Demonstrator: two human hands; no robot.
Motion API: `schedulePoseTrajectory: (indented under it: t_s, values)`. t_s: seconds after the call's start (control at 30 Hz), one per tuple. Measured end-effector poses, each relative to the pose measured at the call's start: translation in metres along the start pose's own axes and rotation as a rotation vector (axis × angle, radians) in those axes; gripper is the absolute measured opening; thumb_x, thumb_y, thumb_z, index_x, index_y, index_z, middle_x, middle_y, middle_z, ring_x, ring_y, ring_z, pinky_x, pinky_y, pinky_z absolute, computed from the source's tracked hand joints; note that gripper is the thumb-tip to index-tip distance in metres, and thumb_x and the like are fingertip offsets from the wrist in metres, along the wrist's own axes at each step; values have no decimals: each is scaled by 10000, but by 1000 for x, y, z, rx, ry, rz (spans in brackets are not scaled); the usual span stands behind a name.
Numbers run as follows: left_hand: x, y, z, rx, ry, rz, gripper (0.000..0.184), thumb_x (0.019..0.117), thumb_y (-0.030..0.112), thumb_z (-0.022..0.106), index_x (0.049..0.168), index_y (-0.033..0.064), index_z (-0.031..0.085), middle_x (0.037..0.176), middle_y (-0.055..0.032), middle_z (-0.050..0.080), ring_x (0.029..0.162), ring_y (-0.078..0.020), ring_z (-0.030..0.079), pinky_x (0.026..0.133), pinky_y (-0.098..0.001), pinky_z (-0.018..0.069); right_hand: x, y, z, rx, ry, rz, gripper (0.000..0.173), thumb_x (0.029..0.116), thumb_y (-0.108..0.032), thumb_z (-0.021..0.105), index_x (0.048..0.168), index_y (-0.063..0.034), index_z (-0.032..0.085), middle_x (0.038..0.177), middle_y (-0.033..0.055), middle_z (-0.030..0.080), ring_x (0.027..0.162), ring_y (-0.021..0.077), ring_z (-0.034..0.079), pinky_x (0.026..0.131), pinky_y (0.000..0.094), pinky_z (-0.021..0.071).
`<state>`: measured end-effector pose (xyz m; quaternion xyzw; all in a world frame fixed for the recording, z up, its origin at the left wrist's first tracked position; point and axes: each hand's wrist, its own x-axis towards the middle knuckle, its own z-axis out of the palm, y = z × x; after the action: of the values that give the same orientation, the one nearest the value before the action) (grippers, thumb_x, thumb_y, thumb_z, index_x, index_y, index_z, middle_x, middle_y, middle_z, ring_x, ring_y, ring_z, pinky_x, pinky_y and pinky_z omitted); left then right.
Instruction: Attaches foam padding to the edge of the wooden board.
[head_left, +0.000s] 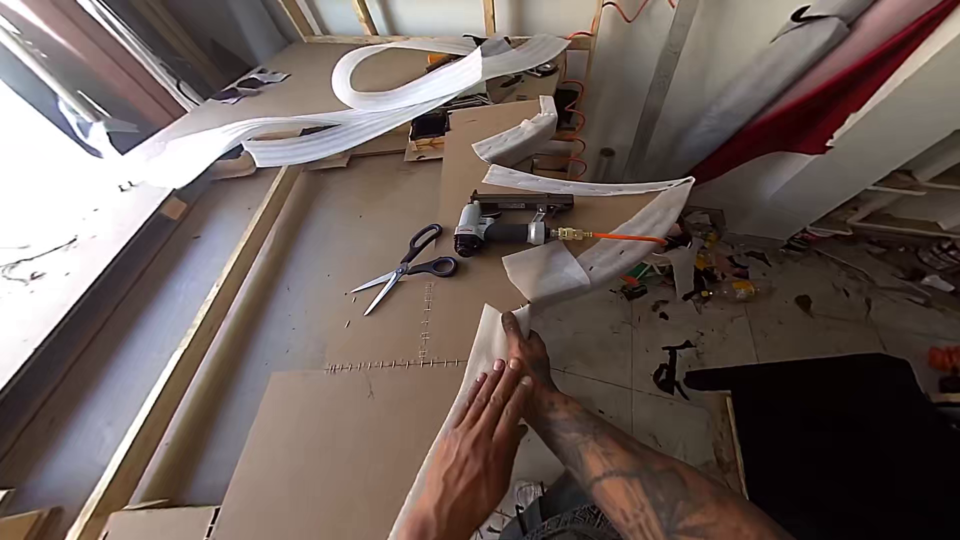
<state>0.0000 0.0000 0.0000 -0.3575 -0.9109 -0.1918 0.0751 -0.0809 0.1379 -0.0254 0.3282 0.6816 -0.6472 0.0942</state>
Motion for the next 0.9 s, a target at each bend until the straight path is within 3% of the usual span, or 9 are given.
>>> schedulePoseTrajectory:
  t_s: [0.2, 0.3, 0.37, 0.43, 0.47, 0.57, 0.73, 0.83, 0.9]
  values:
    - [4, -40, -2, 35, -148, 18, 645, 1052, 534, 395, 1621, 239, 324, 1695, 27, 269, 1580, -232, 186, 1276, -551, 184, 4, 6, -2, 185, -90, 32, 644, 1002, -568, 571, 1357, -31, 565, 1187, 149, 691, 1088, 215, 687, 950, 422, 581]
    - [8, -45, -7, 6, -215, -9, 607, 1056, 527, 393, 1609, 280, 356, 1706, 71, 225, 1591, -255, 128, 1265, -608, 129, 12, -27, -61, -488, -399, -18, 655, 994, -635, 519, 1212, -33, 657, 1049, 108, 738, 963, 210, 735, 850, 438, 620]
    - [12, -50, -7, -12, -226, -26, 604, 1055, 514, 397, 1618, 304, 327, 1714, 89, 188, 1597, -238, 85, 1261, -620, 94, 22, -88, -96, -1091, -402, -293, 596, 977, -652, 506, 998, -109, 752, 906, 86, 741, 882, 254, 724, 799, 539, 578]
    - [8, -49, -3, 0, -224, -32, 621, 1053, 532, 373, 1631, 328, 274, 1723, 105, 141, 1600, -214, 39, 1265, -611, 75, 45, -133, -101, -1182, -154, -845, 370, 977, -487, 600, 910, -162, 763, 789, 45, 713, 759, 238, 715, 682, 512, 592]
    - [6, -49, -2, 4, -217, -25, 627, 1052, 542, 361, 1634, 330, 260, 1725, 106, 128, 1600, -209, 26, 1267, -607, 70, 67, -153, -92, -1166, -82, -1064, 315, 965, -449, 642, 1024, -164, 765, 892, 51, 723, 846, 247, 716, 741, 497, 602]
    - [7, -50, 1, 12, -204, -14, 647, 1048, 558, 362, 1640, 330, 236, 1729, 105, 101, 1600, -208, 6, 1273, -595, 58, 129, -188, -45, -1304, -155, -1207, 755, 914, -615, 657, 1481, -131, 539, 1189, 169, 686, 1101, 371, 651, 958, 562, 520]
    - [6, -49, 2, 13, -187, -7, 646, 1046, 560, 366, 1637, 331, 243, 1731, 91, 100, 1600, -210, 7, 1281, -573, 52, 152, -186, -13, -1498, -315, -999, 868, 981, -483, 636, 1648, -116, 219, 1257, 227, 634, 1144, 394, 642, 931, 532, 548]
    - [6, -53, 2, 12, -192, 0, 664, 1034, 581, 391, 1636, 343, 243, 1732, 81, 99, 1601, -213, 11, 1280, -571, 52, 120, -213, -52, -1316, -274, -1050, 713, 968, -499, 635, 1549, -130, 449, 1190, 157, 694, 1048, 326, 698, 875, 557, 579]
    - [4, -55, 1, 5, -193, -1, 678, 1025, 607, 393, 1636, 359, 235, 1733, 82, 89, 1601, -213, 7, 1276, -590, 44, 70, -225, -103, -1085, -237, -1147, 458, 962, -553, 599, 1239, -193, 658, 866, -16, 688, 730, 137, 672, 615, 412, 586]
